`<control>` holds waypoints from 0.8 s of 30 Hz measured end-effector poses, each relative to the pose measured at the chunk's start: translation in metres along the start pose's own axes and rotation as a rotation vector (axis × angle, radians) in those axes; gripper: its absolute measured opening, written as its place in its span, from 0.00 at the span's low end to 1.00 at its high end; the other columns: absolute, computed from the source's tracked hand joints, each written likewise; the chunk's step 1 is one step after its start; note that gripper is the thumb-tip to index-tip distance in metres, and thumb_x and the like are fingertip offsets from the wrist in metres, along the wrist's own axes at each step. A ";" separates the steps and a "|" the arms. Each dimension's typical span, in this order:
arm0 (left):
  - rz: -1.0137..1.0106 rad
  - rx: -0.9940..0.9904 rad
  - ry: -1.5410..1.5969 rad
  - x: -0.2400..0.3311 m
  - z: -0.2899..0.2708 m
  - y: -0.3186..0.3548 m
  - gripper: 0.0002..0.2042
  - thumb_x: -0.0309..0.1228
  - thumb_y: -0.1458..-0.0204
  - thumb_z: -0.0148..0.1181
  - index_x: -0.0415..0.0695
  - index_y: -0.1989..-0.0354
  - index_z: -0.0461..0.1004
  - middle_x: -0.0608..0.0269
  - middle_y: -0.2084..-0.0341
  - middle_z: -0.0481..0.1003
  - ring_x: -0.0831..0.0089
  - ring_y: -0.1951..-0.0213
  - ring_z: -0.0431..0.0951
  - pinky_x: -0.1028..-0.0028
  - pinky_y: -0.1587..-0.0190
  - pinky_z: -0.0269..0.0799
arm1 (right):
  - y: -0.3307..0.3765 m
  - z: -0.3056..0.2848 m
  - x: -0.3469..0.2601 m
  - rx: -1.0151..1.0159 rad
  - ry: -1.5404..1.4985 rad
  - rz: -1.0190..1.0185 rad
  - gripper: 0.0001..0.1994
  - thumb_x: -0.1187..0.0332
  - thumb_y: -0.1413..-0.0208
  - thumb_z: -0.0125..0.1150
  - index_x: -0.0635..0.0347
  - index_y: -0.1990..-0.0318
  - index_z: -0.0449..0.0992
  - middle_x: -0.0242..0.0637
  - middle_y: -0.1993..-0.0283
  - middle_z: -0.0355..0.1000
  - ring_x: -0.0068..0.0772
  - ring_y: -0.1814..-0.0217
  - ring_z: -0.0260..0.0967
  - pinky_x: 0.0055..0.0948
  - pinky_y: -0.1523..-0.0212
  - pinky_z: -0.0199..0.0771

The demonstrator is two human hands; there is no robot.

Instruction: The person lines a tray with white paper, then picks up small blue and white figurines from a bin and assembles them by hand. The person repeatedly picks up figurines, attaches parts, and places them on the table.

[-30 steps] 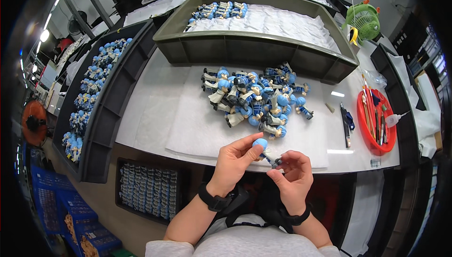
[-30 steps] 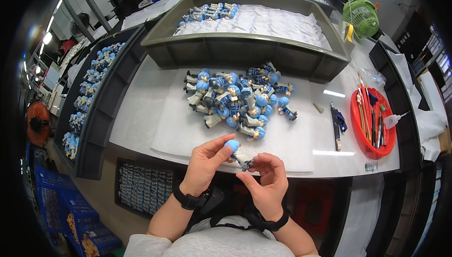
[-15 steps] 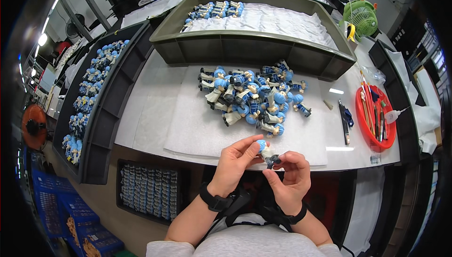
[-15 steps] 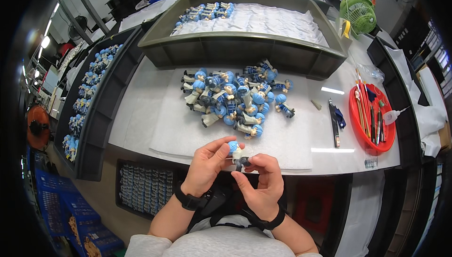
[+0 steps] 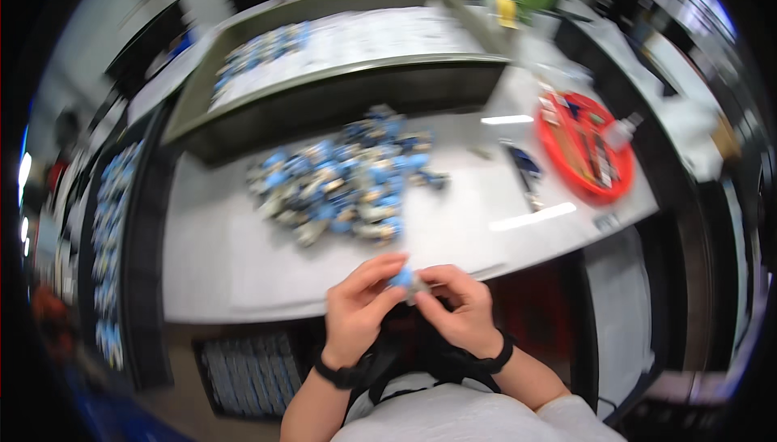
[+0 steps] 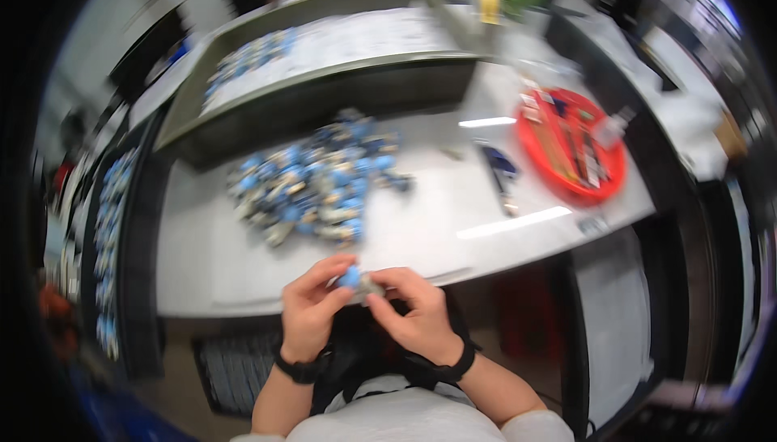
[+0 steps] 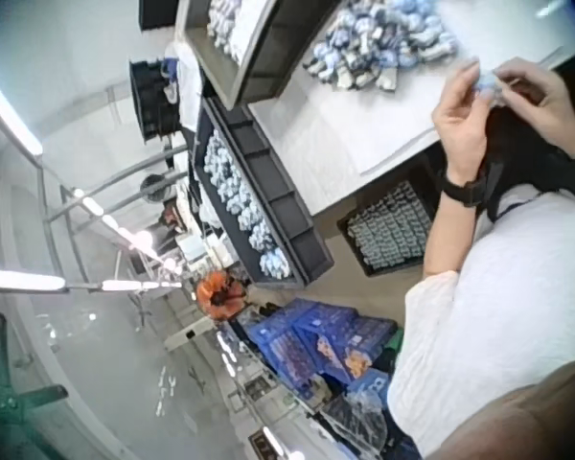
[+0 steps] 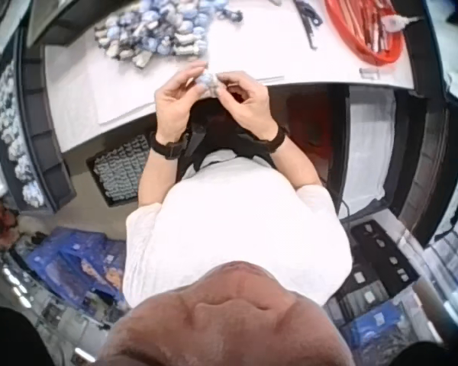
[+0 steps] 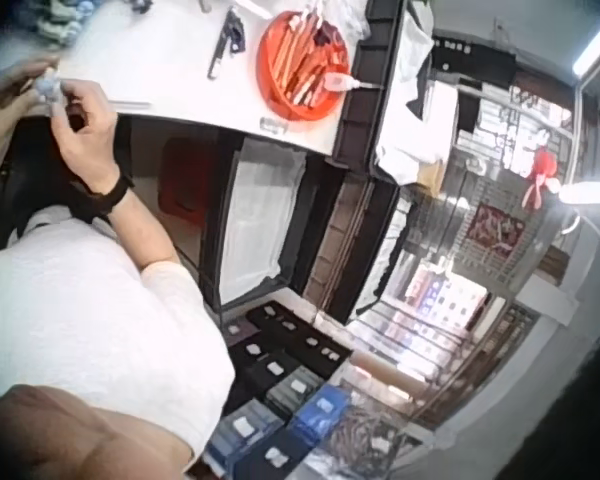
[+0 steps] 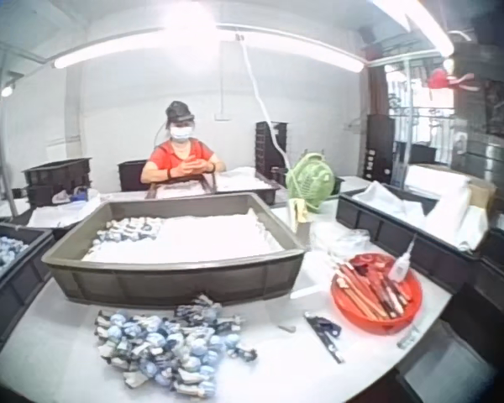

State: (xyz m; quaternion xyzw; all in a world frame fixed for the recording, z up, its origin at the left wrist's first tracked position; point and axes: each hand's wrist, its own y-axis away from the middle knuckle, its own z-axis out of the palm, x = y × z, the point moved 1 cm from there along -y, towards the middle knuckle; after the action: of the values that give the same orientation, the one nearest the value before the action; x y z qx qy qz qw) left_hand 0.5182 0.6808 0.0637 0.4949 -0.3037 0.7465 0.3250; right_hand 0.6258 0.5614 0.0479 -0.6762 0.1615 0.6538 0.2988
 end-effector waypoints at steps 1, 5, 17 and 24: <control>0.029 -0.012 -0.066 -0.002 0.006 0.000 0.17 0.12 0.53 0.56 0.32 0.53 0.72 0.48 0.49 0.69 0.65 0.48 0.71 0.70 0.46 0.69 | 0.001 -0.014 -0.003 -0.021 0.029 -0.021 0.13 0.79 0.49 0.61 0.68 0.55 0.74 0.39 0.57 0.72 0.23 0.59 0.72 0.21 0.61 0.75; 0.112 0.026 -0.331 -0.016 0.020 -0.005 0.16 0.15 0.53 0.58 0.33 0.53 0.72 0.49 0.50 0.70 0.66 0.50 0.73 0.70 0.47 0.68 | 0.019 -0.098 -0.017 0.193 -0.126 -0.041 0.15 0.82 0.50 0.60 0.68 0.53 0.72 0.37 0.57 0.71 0.23 0.58 0.71 0.21 0.59 0.75; 0.108 0.137 -0.707 -0.042 0.014 -0.010 0.10 0.20 0.46 0.56 0.38 0.55 0.74 0.69 0.72 0.71 0.82 0.73 0.67 0.82 0.70 0.64 | 0.097 -0.411 0.086 0.738 0.700 0.656 0.14 0.74 0.61 0.68 0.68 0.64 0.76 0.43 0.72 0.75 0.32 0.67 0.74 0.29 0.64 0.74; 0.105 0.144 -0.798 -0.040 0.013 -0.008 0.11 0.21 0.46 0.57 0.37 0.54 0.73 0.67 0.70 0.71 0.81 0.71 0.69 0.82 0.69 0.65 | 0.067 -0.434 0.163 0.404 0.981 0.927 0.16 0.71 0.59 0.65 0.73 0.62 0.75 0.55 0.63 0.75 0.48 0.58 0.75 0.35 0.58 0.75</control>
State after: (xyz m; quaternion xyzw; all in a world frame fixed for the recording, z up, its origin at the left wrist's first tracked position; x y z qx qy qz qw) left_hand 0.5440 0.6681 0.0315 0.7510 -0.3777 0.5308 0.1077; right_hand 0.9424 0.2707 -0.1392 -0.6858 0.6673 0.2907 0.0020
